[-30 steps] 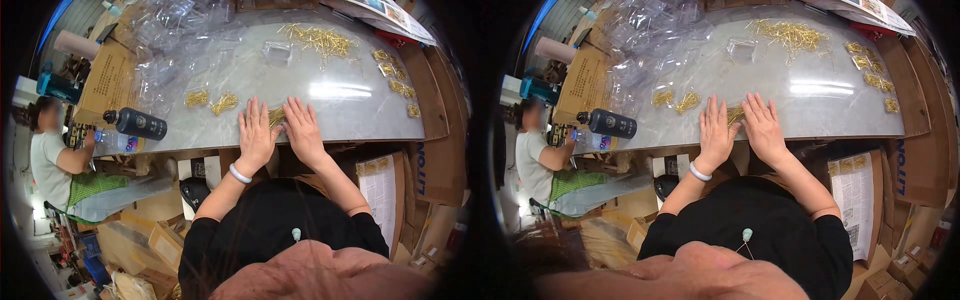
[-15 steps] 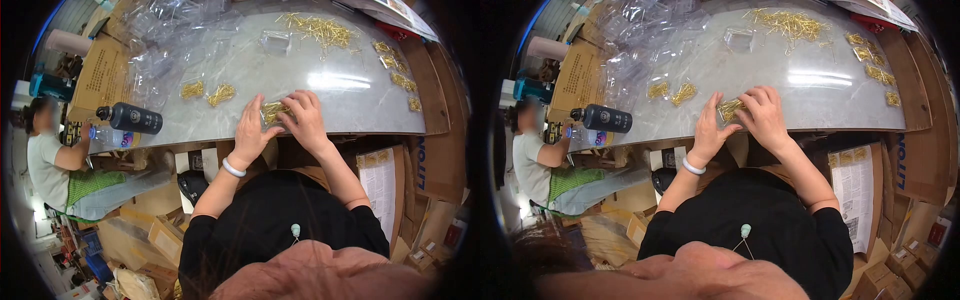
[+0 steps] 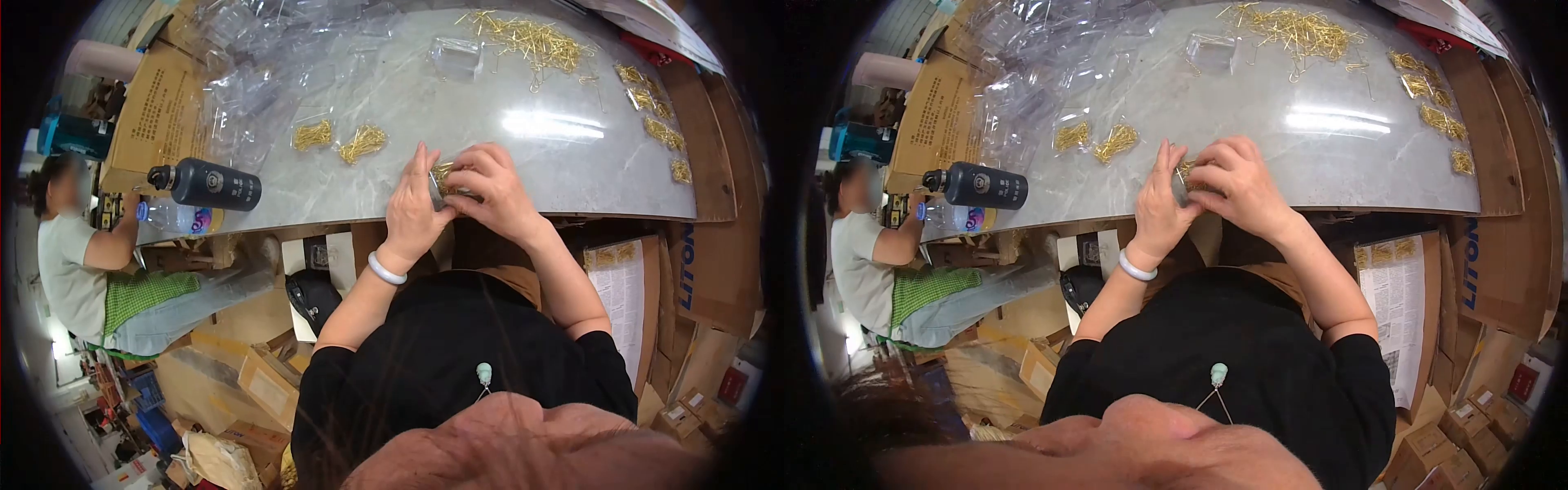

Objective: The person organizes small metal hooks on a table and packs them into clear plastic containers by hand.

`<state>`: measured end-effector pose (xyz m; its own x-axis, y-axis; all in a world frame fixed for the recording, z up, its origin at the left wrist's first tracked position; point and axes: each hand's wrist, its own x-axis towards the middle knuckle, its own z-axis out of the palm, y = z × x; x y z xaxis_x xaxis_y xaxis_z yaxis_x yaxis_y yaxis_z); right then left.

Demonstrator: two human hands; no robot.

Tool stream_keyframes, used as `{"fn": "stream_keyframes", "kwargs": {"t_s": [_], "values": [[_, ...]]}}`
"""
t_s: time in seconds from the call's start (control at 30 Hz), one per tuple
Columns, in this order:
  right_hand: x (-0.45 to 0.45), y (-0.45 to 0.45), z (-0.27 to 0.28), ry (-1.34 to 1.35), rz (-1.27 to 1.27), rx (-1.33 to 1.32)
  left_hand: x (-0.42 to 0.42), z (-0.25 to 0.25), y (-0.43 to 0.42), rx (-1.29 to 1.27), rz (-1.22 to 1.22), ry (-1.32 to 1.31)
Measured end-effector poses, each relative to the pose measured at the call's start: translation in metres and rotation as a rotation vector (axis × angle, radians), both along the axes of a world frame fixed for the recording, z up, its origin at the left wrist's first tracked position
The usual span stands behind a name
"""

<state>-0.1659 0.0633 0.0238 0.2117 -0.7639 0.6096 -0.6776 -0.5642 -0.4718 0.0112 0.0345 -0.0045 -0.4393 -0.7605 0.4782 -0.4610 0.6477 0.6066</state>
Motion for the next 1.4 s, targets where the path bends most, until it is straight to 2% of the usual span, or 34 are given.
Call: {"fn": "stream_keyframes", "kwargs": {"t_s": [0.07,0.2,0.3,0.4,0.5,0.6,0.7,0.8,0.9,1.0,1.17,1.27,1.4], "values": [[0.002,0.004,0.007,0.078,0.078,0.013,0.000,-0.001,0.000,-0.008,-0.004,-0.004],[0.005,0.001,0.019,0.487,0.186,-0.015,0.000,-0.001,-0.004,-0.088,-0.002,-0.003],[0.006,-0.006,0.029,0.666,0.289,0.032,0.001,-0.004,-0.006,-0.127,0.007,-0.002],[0.009,-0.009,0.040,0.826,0.287,-0.026,0.000,-0.007,-0.004,-0.145,0.024,-0.008],[-0.001,-0.018,0.039,0.566,0.370,-0.018,0.000,-0.003,-0.002,-0.100,0.023,0.005],[-0.013,-0.013,0.034,0.489,0.182,-0.057,-0.001,0.000,-0.001,-0.045,0.027,0.032],[-0.013,-0.004,0.018,0.305,0.141,0.052,-0.002,-0.002,-0.001,-0.045,0.029,0.013],[-0.018,0.004,0.010,-0.001,-0.115,-0.008,-0.002,0.001,0.001,-0.083,0.038,-0.069],[-0.028,0.015,0.005,-0.070,-0.408,-0.022,-0.002,0.002,0.002,-0.142,0.025,-0.148],[-0.025,0.031,-0.004,-0.229,-0.408,0.178,-0.002,0.000,0.001,-0.191,0.011,-0.223],[-0.021,0.031,-0.010,-0.026,-0.298,0.125,-0.004,0.001,0.001,-0.226,0.000,-0.248],[-0.021,0.020,0.001,0.133,-0.125,0.014,-0.004,0.004,0.000,-0.212,-0.011,-0.232],[-0.025,0.014,0.009,0.237,-0.017,0.081,-0.003,0.003,0.001,-0.199,-0.017,-0.218]]}}
